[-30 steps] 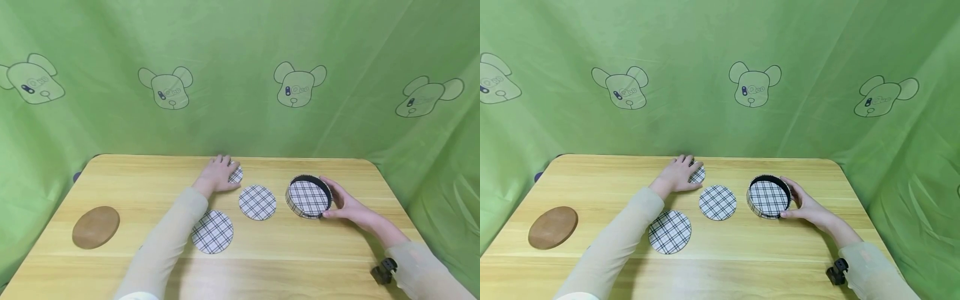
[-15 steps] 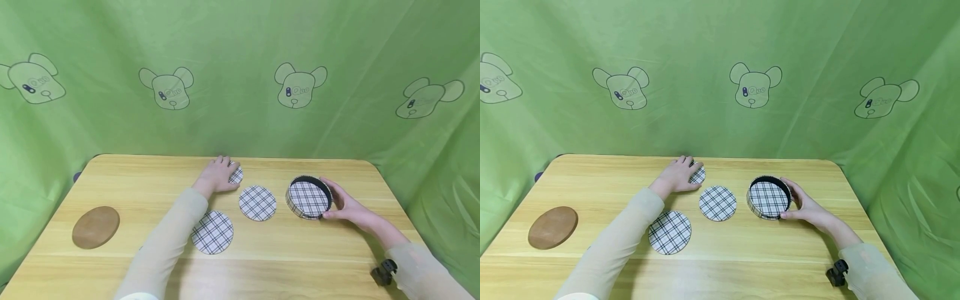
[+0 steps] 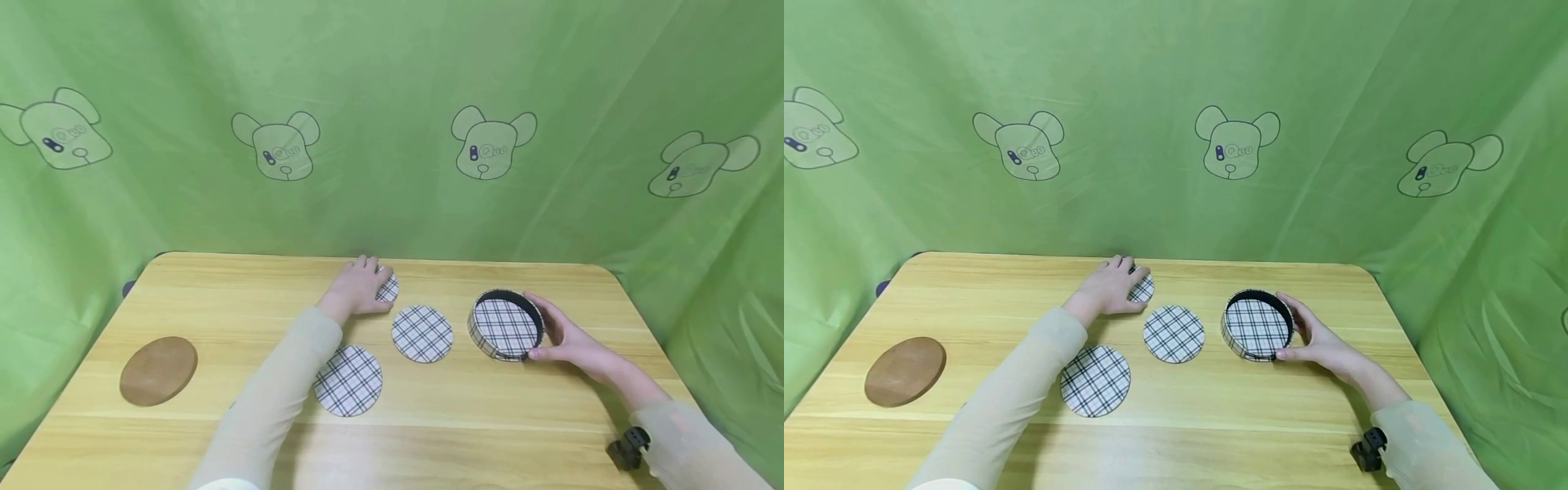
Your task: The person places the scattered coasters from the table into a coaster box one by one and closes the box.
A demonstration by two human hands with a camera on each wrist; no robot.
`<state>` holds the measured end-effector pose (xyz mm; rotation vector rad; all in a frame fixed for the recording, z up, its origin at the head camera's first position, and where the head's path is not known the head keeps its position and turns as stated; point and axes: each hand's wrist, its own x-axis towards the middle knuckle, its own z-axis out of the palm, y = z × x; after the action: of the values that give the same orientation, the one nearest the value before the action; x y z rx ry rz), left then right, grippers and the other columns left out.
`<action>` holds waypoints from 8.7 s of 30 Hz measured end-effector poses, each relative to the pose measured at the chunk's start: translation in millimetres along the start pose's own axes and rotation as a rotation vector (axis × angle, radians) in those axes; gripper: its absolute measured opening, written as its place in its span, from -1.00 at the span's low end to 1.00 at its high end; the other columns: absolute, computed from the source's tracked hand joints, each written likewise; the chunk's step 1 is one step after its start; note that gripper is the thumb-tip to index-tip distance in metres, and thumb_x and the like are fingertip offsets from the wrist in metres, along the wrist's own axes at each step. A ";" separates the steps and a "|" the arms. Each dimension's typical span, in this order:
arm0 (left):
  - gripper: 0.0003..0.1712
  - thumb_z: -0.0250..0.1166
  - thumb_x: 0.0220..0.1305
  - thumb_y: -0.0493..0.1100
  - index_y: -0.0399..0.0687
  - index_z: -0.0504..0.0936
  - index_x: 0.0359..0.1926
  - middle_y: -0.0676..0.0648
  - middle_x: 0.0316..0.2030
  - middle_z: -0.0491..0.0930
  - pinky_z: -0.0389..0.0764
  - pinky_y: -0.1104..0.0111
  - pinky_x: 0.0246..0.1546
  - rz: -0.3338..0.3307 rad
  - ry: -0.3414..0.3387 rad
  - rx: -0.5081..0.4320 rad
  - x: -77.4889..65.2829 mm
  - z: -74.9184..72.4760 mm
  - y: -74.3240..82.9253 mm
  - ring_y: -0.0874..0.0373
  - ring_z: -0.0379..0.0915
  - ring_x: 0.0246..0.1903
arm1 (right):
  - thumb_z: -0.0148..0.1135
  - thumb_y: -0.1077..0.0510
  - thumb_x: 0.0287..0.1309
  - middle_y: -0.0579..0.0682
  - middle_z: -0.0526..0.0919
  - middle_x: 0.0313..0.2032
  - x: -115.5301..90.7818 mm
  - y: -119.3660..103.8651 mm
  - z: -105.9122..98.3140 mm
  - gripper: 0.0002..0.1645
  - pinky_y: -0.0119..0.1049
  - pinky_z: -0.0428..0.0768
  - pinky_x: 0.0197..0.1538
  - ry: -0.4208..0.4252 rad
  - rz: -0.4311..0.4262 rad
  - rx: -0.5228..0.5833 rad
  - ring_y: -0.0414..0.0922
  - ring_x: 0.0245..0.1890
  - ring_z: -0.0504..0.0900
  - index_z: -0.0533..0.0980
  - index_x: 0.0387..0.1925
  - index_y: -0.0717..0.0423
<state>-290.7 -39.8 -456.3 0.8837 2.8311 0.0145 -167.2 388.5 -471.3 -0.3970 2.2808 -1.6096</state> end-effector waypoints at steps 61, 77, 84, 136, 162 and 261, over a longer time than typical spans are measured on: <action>-0.02 0.11 0.35 0.49 0.23 0.19 0.66 -0.11 0.45 0.34 0.37 0.02 0.52 0.432 0.226 0.240 9.4 -23.6 114.8 -0.04 0.25 0.42 | 0.41 0.45 0.12 0.41 -0.34 0.66 0.0 1.2 0.2 0.35 -0.87 0.14 0.33 -0.005 -0.014 -0.012 -0.50 0.56 -0.03 -0.17 0.73 0.00; 0.01 0.05 0.36 0.54 0.28 0.12 0.68 -0.07 0.50 0.29 0.36 0.07 0.52 0.446 0.187 0.254 20.7 -24.5 140.9 0.00 0.20 0.46 | 0.41 0.44 0.13 0.40 -0.38 0.66 -0.7 -2.2 0.6 0.35 -0.88 0.13 0.31 -0.011 0.013 -0.004 0.41 0.63 -0.41 -0.19 0.73 -0.04; 0.05 0.03 0.35 0.60 0.29 0.08 0.70 -0.06 0.54 0.25 0.31 0.09 0.58 0.438 0.160 0.272 26.2 -24.6 151.6 0.02 0.16 0.51 | 0.41 0.44 0.13 0.39 -0.38 0.67 -0.9 -1.5 0.1 0.36 -0.88 0.13 0.30 -0.011 0.018 -0.004 0.43 0.62 -0.42 -0.19 0.73 -0.04; -0.01 -0.01 0.39 0.62 0.33 0.13 0.67 0.06 0.62 0.18 0.16 0.18 0.67 0.405 0.109 0.292 51.2 -24.2 206.2 0.11 0.09 0.59 | 0.38 0.45 0.19 0.19 -0.22 0.72 1.8 2.0 -1.0 0.30 -0.86 0.16 0.32 -0.023 -0.025 -0.009 -0.75 0.40 0.07 -0.17 0.73 -0.01; -0.05 -0.03 0.41 0.61 0.32 0.21 0.64 0.04 0.62 0.19 0.20 0.20 0.66 0.399 0.088 0.275 49.0 -27.6 199.9 0.12 0.12 0.58 | 0.38 0.49 0.14 0.44 -0.30 0.65 0.7 5.0 -1.9 0.33 -0.86 0.17 0.33 -0.018 -0.048 -0.008 -0.78 0.37 0.14 -0.18 0.73 0.02; 0.01 0.21 0.25 0.57 0.21 0.38 0.58 -0.21 0.51 0.38 0.36 -0.26 0.51 0.441 0.188 0.186 -171.6 27.2 24.0 -0.26 0.30 0.50 | 0.45 0.44 0.08 0.42 -0.37 0.66 -0.1 -0.6 0.0 0.37 -0.90 0.11 0.28 0.010 0.026 0.003 0.46 0.60 -0.46 -0.17 0.73 0.00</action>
<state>-133.8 -118.2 -453.5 1.6101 2.7689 -0.1156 -167.1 388.3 -470.8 -0.3580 2.2817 -1.6059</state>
